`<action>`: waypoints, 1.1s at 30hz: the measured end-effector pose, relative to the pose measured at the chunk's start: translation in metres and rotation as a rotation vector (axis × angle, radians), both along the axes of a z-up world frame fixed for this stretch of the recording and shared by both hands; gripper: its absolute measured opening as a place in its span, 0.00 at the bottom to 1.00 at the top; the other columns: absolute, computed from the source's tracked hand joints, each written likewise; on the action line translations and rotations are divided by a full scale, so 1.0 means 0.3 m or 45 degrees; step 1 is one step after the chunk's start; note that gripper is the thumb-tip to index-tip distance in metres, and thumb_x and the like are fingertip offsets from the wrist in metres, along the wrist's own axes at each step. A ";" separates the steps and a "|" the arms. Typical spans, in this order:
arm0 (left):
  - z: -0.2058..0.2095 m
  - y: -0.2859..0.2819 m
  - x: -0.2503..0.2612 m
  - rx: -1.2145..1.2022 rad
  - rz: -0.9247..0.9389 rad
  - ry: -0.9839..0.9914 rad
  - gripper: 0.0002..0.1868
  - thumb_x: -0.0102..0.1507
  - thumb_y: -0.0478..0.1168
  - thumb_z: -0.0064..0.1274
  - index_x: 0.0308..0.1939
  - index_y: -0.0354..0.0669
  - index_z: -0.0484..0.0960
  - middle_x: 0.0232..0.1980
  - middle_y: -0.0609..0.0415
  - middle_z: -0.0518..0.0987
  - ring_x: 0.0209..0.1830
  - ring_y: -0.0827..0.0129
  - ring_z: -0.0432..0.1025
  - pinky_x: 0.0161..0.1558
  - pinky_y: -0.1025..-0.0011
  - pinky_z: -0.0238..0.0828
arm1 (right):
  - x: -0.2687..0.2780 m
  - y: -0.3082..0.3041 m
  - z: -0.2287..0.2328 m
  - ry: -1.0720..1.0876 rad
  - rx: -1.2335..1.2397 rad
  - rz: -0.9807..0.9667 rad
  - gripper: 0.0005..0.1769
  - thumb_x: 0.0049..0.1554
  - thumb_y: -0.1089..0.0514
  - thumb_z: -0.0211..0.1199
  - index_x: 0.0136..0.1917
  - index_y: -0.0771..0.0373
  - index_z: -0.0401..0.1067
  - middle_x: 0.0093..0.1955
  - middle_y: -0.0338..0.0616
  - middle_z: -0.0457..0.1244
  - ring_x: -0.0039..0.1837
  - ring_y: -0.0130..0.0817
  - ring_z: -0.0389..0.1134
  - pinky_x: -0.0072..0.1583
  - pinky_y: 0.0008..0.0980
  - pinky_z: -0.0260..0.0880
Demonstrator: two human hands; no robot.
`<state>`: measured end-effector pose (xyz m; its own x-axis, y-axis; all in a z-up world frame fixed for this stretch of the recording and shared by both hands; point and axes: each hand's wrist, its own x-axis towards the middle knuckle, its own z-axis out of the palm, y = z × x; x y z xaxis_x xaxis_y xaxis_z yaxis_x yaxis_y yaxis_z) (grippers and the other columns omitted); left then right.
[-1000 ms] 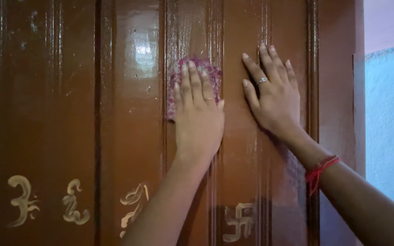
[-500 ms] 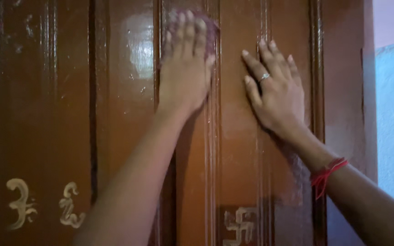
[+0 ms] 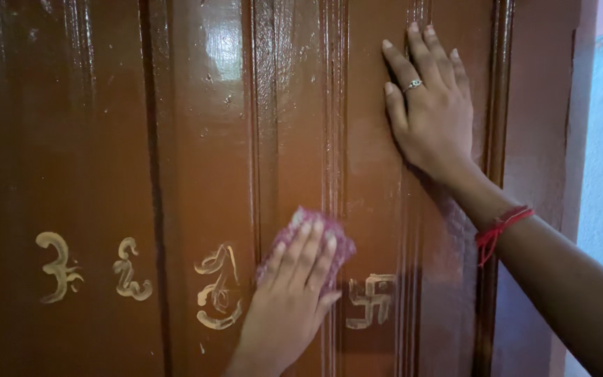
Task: The person wipes a brown wooden door with a small patterned cloth. They move the cloth over the flat panels and the raised decorative symbols, including a swastika and Om, repeatedly rubbing the surface.
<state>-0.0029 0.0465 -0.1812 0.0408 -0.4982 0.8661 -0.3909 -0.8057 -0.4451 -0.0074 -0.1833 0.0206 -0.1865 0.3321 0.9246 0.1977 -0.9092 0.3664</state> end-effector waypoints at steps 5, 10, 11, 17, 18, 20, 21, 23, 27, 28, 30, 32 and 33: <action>0.309 -0.084 0.040 -0.254 0.130 -0.068 0.41 0.72 0.61 0.25 0.79 0.35 0.41 0.83 0.40 0.39 0.84 0.55 0.31 0.82 0.58 0.26 | 0.025 -0.022 -0.002 0.048 0.075 0.026 0.26 0.69 0.58 0.51 0.79 0.56 0.64 0.84 0.51 0.51 0.86 0.49 0.48 0.82 0.57 0.44; 0.510 -0.153 0.035 -0.471 0.178 0.027 0.39 0.73 0.61 0.25 0.80 0.39 0.43 0.84 0.42 0.38 0.84 0.56 0.31 0.81 0.55 0.27 | 0.073 -0.076 0.004 -0.049 0.368 0.282 0.25 0.70 0.63 0.49 0.79 0.59 0.63 0.84 0.55 0.50 0.85 0.53 0.46 0.82 0.51 0.44; 0.484 -0.177 0.035 -0.463 0.117 0.023 0.39 0.73 0.61 0.25 0.80 0.38 0.44 0.84 0.42 0.38 0.84 0.56 0.31 0.81 0.56 0.27 | 0.077 -0.086 -0.003 -0.037 0.390 0.385 0.25 0.71 0.64 0.48 0.79 0.60 0.62 0.85 0.54 0.50 0.86 0.53 0.46 0.83 0.48 0.45; -0.002 -0.313 -0.021 -0.458 -0.507 0.187 0.40 0.71 0.58 0.25 0.81 0.38 0.45 0.86 0.44 0.40 0.87 0.55 0.34 0.85 0.55 0.27 | 0.067 -0.087 -0.041 -0.016 0.318 0.344 0.28 0.67 0.69 0.49 0.78 0.59 0.65 0.84 0.54 0.50 0.86 0.53 0.46 0.84 0.47 0.46; -0.057 -0.313 -0.030 -0.394 -0.399 0.140 0.39 0.72 0.59 0.25 0.81 0.40 0.44 0.85 0.45 0.40 0.86 0.56 0.35 0.83 0.56 0.28 | 0.062 -0.086 -0.044 -0.011 0.318 0.336 0.28 0.66 0.69 0.49 0.78 0.59 0.65 0.84 0.55 0.50 0.86 0.53 0.45 0.83 0.47 0.46; -0.106 -0.305 -0.042 -0.273 -0.178 0.040 0.39 0.72 0.62 0.25 0.80 0.43 0.43 0.83 0.47 0.41 0.84 0.59 0.37 0.80 0.56 0.30 | 0.057 -0.080 -0.040 -0.002 0.313 0.325 0.29 0.64 0.70 0.49 0.77 0.59 0.66 0.84 0.55 0.50 0.86 0.54 0.45 0.83 0.47 0.47; -0.075 -0.307 -0.029 -0.281 -0.238 0.045 0.39 0.73 0.61 0.25 0.81 0.43 0.43 0.84 0.47 0.41 0.85 0.58 0.36 0.82 0.56 0.31 | 0.057 -0.075 -0.038 -0.008 0.320 0.329 0.28 0.65 0.71 0.48 0.77 0.59 0.66 0.84 0.55 0.50 0.85 0.54 0.46 0.83 0.47 0.47; 0.057 -0.320 0.007 -0.300 -0.358 0.064 0.37 0.75 0.60 0.25 0.82 0.44 0.44 0.87 0.48 0.42 0.88 0.58 0.36 0.86 0.57 0.31 | 0.058 -0.072 -0.047 -0.010 0.334 0.334 0.27 0.67 0.71 0.47 0.76 0.59 0.67 0.83 0.54 0.51 0.85 0.53 0.47 0.83 0.47 0.46; 0.453 -0.340 0.056 -0.225 0.089 -0.031 0.36 0.74 0.59 0.20 0.80 0.41 0.43 0.84 0.48 0.38 0.85 0.59 0.30 0.82 0.58 0.25 | 0.065 -0.082 -0.031 -0.078 0.294 0.353 0.27 0.66 0.72 0.47 0.75 0.61 0.68 0.82 0.55 0.53 0.85 0.53 0.49 0.83 0.47 0.48; 0.545 -0.342 0.057 -0.274 0.049 -0.101 0.35 0.75 0.57 0.20 0.81 0.41 0.43 0.84 0.49 0.38 0.85 0.60 0.30 0.83 0.59 0.25 | 0.066 -0.080 -0.033 -0.090 0.292 0.351 0.26 0.66 0.72 0.47 0.75 0.62 0.68 0.82 0.56 0.53 0.85 0.53 0.49 0.83 0.47 0.48; 0.677 -0.345 0.054 -0.345 -0.015 -0.133 0.34 0.76 0.55 0.20 0.82 0.41 0.44 0.85 0.49 0.38 0.85 0.61 0.30 0.83 0.59 0.24 | 0.064 -0.080 -0.041 -0.093 0.287 0.343 0.26 0.66 0.72 0.47 0.74 0.63 0.68 0.82 0.56 0.53 0.85 0.54 0.49 0.82 0.47 0.48; 0.753 -0.340 0.052 -0.385 -0.054 -0.067 0.34 0.76 0.56 0.20 0.82 0.41 0.44 0.85 0.47 0.38 0.85 0.62 0.30 0.83 0.57 0.23 | 0.064 -0.080 -0.047 -0.083 0.280 0.343 0.26 0.65 0.72 0.47 0.74 0.63 0.68 0.82 0.58 0.53 0.84 0.54 0.48 0.82 0.47 0.48; 0.736 -0.345 0.052 -0.381 -0.070 -0.092 0.35 0.76 0.56 0.22 0.82 0.40 0.45 0.85 0.47 0.39 0.85 0.61 0.32 0.83 0.57 0.24 | 0.068 -0.078 -0.045 -0.087 0.280 0.345 0.27 0.65 0.72 0.47 0.74 0.63 0.68 0.82 0.57 0.53 0.84 0.54 0.48 0.82 0.47 0.49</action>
<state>0.0128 -0.0570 0.0395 -0.0464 -0.2208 0.9742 -0.4137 -0.8834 -0.2199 0.0130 -0.2067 0.0070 -0.3045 0.0561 0.9509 0.4246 -0.8856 0.1882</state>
